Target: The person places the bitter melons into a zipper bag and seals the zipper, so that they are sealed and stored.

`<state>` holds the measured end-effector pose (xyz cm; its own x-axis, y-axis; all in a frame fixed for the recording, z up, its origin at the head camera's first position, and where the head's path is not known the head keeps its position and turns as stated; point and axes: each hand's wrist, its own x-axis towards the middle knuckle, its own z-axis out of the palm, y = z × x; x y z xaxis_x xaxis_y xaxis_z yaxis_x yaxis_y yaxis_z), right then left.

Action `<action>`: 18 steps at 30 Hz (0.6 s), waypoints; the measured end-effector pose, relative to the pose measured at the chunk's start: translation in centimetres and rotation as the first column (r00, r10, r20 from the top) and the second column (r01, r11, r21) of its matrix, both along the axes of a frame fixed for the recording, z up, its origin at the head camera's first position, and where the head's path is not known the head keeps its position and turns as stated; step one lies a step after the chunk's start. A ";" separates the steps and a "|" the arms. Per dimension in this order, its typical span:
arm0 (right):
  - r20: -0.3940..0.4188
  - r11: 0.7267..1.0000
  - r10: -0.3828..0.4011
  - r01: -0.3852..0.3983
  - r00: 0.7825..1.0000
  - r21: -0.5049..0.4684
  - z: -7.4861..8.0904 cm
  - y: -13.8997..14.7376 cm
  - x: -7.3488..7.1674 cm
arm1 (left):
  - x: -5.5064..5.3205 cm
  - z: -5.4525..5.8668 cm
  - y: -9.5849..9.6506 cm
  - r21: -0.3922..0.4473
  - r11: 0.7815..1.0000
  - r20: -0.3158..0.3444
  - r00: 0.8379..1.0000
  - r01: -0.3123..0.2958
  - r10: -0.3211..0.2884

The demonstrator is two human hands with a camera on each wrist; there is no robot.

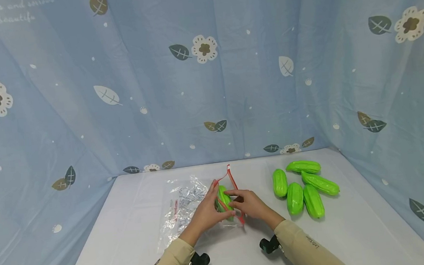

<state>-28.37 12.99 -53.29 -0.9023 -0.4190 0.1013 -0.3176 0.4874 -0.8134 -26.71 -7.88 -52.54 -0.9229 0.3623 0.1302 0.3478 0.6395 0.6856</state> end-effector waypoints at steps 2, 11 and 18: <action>0.000 1.000 0.000 0.000 1.000 0.002 0.1 0.0 0.1 | 0.0 -0.1 -0.1 0.000 1.000 0.009 1.000 -0.002 0.002; 0.014 0.999 -0.031 0.030 0.999 0.026 0.3 0.4 0.4 | -0.2 -0.3 -0.1 -0.002 1.000 0.011 1.000 -0.001 0.001; -0.015 0.997 -0.075 0.076 0.997 0.027 0.2 1.7 0.8 | -0.2 -0.3 -0.1 -0.016 1.000 0.014 1.000 -0.010 0.010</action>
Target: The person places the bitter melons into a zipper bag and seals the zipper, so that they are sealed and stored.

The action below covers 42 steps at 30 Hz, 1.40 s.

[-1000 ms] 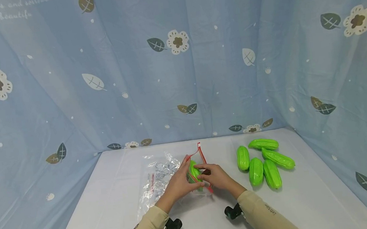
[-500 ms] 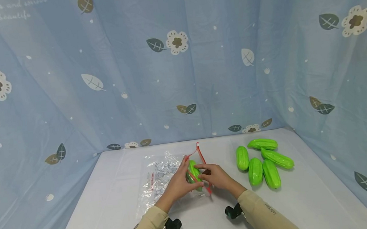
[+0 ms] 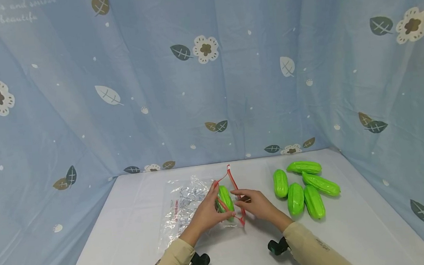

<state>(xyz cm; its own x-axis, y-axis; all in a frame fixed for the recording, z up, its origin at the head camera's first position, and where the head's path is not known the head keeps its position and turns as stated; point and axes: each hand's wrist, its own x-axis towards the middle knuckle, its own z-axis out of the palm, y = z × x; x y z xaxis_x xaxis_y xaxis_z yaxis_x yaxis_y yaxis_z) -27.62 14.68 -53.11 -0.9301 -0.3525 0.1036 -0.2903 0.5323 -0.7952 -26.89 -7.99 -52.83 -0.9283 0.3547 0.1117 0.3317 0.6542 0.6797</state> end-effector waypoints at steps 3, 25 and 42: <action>-0.016 1.000 -0.010 0.010 1.000 -0.014 -0.1 0.7 0.1 | 0.0 0.0 0.0 -0.007 1.000 0.001 1.000 -0.004 0.004; -0.095 0.990 -0.126 0.132 0.987 0.052 2.6 7.3 0.7 | -0.1 -0.1 0.1 -0.016 1.000 -0.003 1.000 -0.002 0.001; -0.233 0.968 -0.219 0.242 0.947 0.073 3.2 11.4 -0.1 | 0.2 -0.1 0.3 -0.030 1.000 -0.014 1.000 0.006 -0.006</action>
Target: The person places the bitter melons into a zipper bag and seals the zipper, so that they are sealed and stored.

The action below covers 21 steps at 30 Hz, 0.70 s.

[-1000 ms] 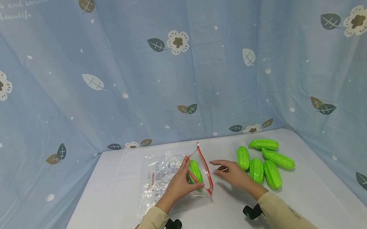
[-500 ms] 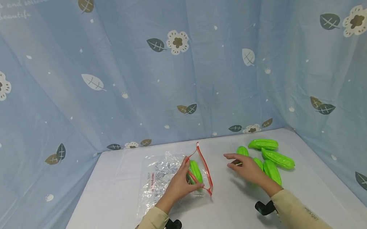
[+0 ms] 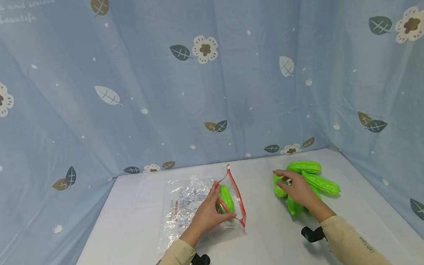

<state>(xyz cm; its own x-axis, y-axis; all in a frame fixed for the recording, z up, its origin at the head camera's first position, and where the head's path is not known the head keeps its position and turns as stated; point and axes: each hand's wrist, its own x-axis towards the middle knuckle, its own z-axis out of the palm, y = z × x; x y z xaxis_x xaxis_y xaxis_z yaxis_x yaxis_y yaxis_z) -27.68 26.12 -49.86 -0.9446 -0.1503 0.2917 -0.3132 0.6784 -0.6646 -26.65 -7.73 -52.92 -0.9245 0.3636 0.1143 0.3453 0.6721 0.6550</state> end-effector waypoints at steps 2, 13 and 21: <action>0.006 0.999 -0.028 0.028 1.000 0.027 -0.1 0.3 -0.1 | 0.0 0.0 0.0 0.001 1.000 -0.001 1.000 0.002 -0.002; 0.148 0.987 -0.134 0.119 0.980 0.108 -0.5 1.4 -0.8 | 0.3 0.3 0.0 0.010 1.000 0.010 1.000 0.004 -0.004; 0.240 0.982 -0.158 0.128 0.958 0.137 -0.9 1.5 -1.1 | 0.2 0.3 0.0 0.010 1.000 0.009 1.000 0.008 -0.008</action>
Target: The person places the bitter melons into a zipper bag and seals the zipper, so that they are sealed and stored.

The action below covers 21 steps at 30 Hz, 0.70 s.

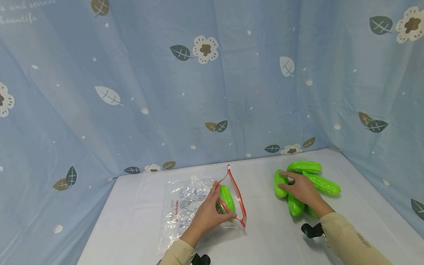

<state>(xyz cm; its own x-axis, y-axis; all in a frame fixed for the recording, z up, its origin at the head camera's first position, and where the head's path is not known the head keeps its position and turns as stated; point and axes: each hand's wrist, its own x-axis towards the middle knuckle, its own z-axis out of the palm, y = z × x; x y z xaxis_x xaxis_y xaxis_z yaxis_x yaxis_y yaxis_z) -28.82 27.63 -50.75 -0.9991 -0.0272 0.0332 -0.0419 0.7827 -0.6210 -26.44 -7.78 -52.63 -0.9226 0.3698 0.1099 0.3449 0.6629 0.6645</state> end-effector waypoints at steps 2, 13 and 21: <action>0.006 1.000 0.009 -0.009 1.000 0.004 0.0 0.0 -0.1 | 0.0 0.0 0.0 0.000 1.000 -0.001 1.000 0.001 -0.001; 0.012 0.997 0.074 -0.074 0.997 -0.016 -0.1 -0.9 -0.3 | 0.0 0.0 0.1 0.000 1.000 0.001 1.000 0.000 0.000; 0.005 0.995 0.097 -0.097 0.995 -0.008 -0.5 -1.9 -0.4 | -0.1 -0.2 0.1 -0.002 1.000 0.000 1.000 -0.001 0.001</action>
